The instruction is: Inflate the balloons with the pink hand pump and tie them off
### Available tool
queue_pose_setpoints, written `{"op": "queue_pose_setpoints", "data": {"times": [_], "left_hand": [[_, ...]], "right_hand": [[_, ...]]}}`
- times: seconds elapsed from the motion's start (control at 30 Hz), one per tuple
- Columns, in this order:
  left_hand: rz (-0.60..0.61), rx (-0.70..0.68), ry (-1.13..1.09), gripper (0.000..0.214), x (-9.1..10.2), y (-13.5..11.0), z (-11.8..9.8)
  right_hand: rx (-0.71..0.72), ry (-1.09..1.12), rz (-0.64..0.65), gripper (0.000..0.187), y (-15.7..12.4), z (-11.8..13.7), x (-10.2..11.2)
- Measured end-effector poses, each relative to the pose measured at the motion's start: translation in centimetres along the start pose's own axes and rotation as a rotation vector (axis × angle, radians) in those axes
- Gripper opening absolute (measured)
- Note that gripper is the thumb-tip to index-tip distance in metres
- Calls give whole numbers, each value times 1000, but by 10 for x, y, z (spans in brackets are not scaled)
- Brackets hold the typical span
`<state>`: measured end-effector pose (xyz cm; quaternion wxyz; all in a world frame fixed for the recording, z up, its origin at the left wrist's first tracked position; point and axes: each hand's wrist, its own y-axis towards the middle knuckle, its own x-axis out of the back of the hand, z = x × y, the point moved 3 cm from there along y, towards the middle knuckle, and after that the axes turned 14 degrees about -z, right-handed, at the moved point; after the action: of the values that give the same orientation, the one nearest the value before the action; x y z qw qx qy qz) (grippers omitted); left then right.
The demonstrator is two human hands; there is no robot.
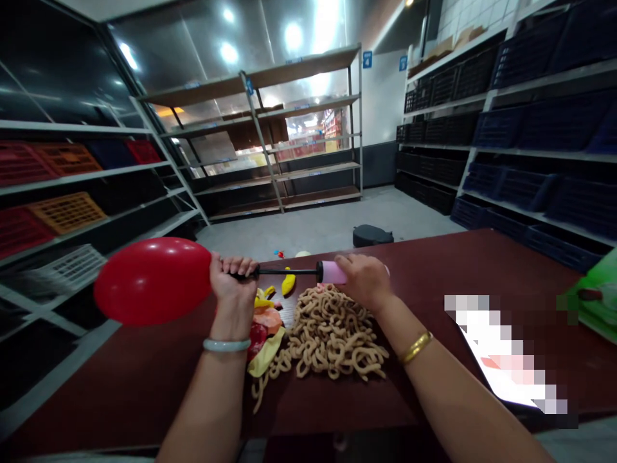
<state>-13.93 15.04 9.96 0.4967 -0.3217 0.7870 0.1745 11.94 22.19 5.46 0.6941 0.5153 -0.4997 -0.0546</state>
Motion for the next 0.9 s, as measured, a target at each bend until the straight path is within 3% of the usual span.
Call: {"op": "queue_pose_setpoints", "data": {"times": [0.23,0.43,0.53,0.73,0.9], "left_hand": [[58,44,70,45,-3,-9,34],[119,160,185,46,-9,-34,77],[127,194,171,46,-9,-41,88],[67,182,163,46,-7,-32,85],[8,130,119,45,-1,-8,51]], "right_hand": [[-59,-12,59,40,-1,10,2],[-83,30,92,44,3,26,6],[-88,39,135,45,4,29,7],[-66,81,147,44,5,29,-1],[-62,63,129,42,3,19,-7]]}}
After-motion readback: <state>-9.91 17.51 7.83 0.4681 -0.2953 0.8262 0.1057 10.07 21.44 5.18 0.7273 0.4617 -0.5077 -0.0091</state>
